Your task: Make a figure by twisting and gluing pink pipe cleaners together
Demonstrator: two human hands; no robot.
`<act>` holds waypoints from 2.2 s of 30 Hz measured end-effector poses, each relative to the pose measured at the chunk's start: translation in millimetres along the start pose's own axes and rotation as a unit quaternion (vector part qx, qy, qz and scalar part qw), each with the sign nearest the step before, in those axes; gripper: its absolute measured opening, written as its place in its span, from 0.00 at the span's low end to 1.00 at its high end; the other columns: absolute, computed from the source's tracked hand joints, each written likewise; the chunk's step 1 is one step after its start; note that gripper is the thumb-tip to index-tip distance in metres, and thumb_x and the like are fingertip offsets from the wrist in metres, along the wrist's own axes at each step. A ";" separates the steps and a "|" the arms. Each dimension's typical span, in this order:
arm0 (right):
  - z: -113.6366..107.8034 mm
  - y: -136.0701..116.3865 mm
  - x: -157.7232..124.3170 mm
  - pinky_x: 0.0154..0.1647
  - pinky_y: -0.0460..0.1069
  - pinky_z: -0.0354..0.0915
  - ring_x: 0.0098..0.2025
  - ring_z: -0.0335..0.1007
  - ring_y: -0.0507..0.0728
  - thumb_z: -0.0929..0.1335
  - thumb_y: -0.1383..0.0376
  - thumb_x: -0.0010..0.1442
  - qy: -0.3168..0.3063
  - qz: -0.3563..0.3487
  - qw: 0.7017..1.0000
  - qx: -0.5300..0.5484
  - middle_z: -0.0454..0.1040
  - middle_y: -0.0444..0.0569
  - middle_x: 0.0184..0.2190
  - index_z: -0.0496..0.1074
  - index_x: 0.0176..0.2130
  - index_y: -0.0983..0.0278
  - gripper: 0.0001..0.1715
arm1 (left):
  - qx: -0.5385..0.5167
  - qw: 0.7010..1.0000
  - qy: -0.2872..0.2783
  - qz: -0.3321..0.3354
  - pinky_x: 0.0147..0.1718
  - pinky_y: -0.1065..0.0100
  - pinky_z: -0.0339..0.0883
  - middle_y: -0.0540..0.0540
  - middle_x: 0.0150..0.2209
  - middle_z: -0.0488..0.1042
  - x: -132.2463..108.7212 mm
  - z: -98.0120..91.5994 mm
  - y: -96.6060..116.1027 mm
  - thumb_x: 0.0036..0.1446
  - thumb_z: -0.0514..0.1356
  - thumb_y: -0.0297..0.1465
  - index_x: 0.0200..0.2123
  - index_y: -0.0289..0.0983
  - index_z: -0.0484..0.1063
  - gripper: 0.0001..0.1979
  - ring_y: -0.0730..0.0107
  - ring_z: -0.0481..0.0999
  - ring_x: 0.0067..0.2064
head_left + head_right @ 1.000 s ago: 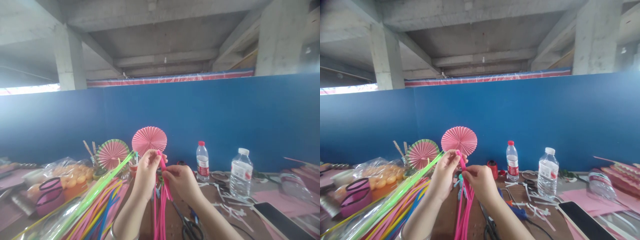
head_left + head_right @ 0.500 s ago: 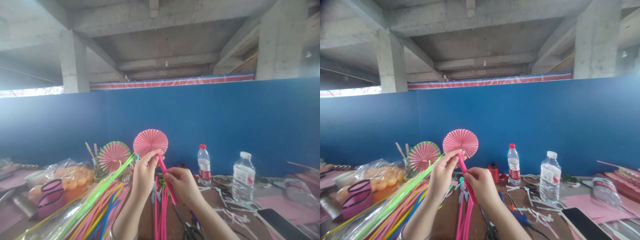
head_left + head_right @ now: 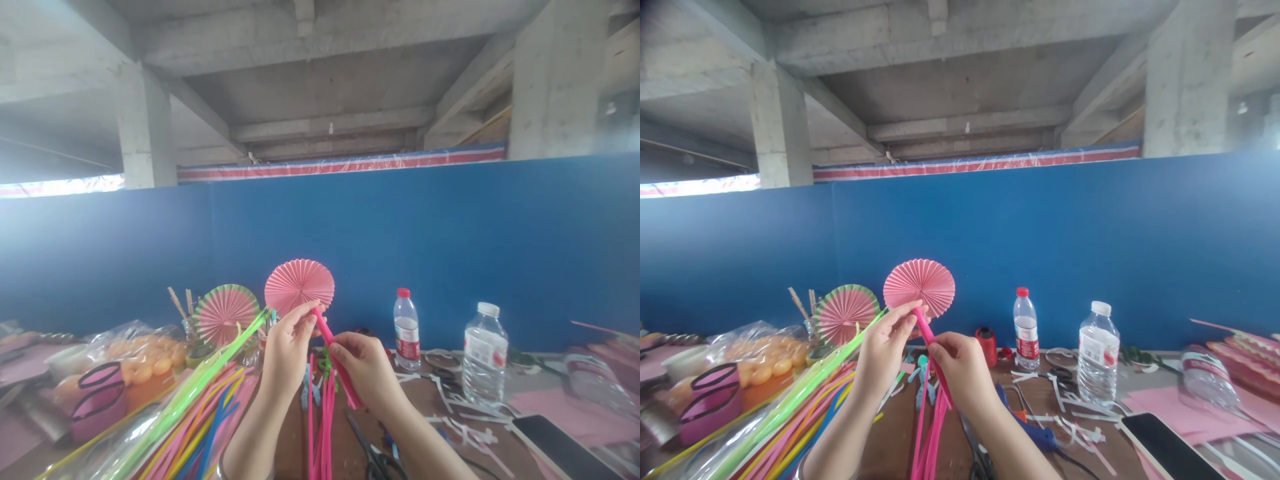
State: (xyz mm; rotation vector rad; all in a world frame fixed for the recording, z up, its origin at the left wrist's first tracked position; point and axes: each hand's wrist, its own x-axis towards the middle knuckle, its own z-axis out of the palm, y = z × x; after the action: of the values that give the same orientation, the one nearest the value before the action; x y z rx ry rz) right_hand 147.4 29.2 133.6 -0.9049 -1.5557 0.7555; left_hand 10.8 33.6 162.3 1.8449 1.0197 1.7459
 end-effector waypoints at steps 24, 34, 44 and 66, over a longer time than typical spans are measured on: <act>0.4 0.0 0.4 0.21 0.43 0.57 0.21 0.63 0.51 0.64 0.62 0.54 0.006 0.005 1.000 0.015 0.69 0.42 0.18 0.72 0.26 0.67 0.12 | 0.013 1.000 -0.006 -0.014 0.42 0.62 0.68 0.41 0.44 0.77 -2.0 4.4 2.9 0.56 0.56 0.36 0.45 0.37 0.71 0.15 0.59 0.76 0.43; -0.3 -0.4 0.3 0.23 0.43 0.57 0.23 0.62 0.51 0.64 0.64 0.54 0.004 -0.003 1.000 -0.005 0.70 0.44 0.20 0.73 0.26 0.67 0.12 | 0.003 1.000 -0.005 -0.025 0.41 0.61 0.69 0.41 0.43 0.76 -3.1 6.9 3.4 0.54 0.58 0.36 0.45 0.37 0.71 0.16 0.59 0.77 0.42; 1.1 2.0 0.3 0.26 0.44 0.59 0.25 0.65 0.53 0.64 0.63 0.55 -0.006 0.000 1.000 0.014 0.74 0.46 0.23 0.74 0.29 0.67 0.12 | 0.020 0.999 -0.014 -0.034 0.41 0.63 0.69 0.43 0.43 0.76 -4.8 7.6 2.5 0.54 0.57 0.36 0.46 0.39 0.70 0.15 0.61 0.76 0.42; -1.3 1.5 1.2 0.21 0.43 0.58 0.20 0.64 0.50 0.67 0.61 0.53 0.013 0.035 0.990 0.134 0.71 0.43 0.20 0.74 0.28 0.67 0.11 | 0.005 0.999 -0.033 -0.029 0.42 0.65 0.69 0.44 0.41 0.77 -7.5 15.3 4.1 0.55 0.57 0.33 0.46 0.38 0.69 0.15 0.64 0.76 0.43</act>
State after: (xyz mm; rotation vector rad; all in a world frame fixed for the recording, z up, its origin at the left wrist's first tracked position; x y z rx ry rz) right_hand 148.9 31.1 133.2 -0.7707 -1.3657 0.9736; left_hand 27.1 28.3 158.0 1.8472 1.0490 1.6389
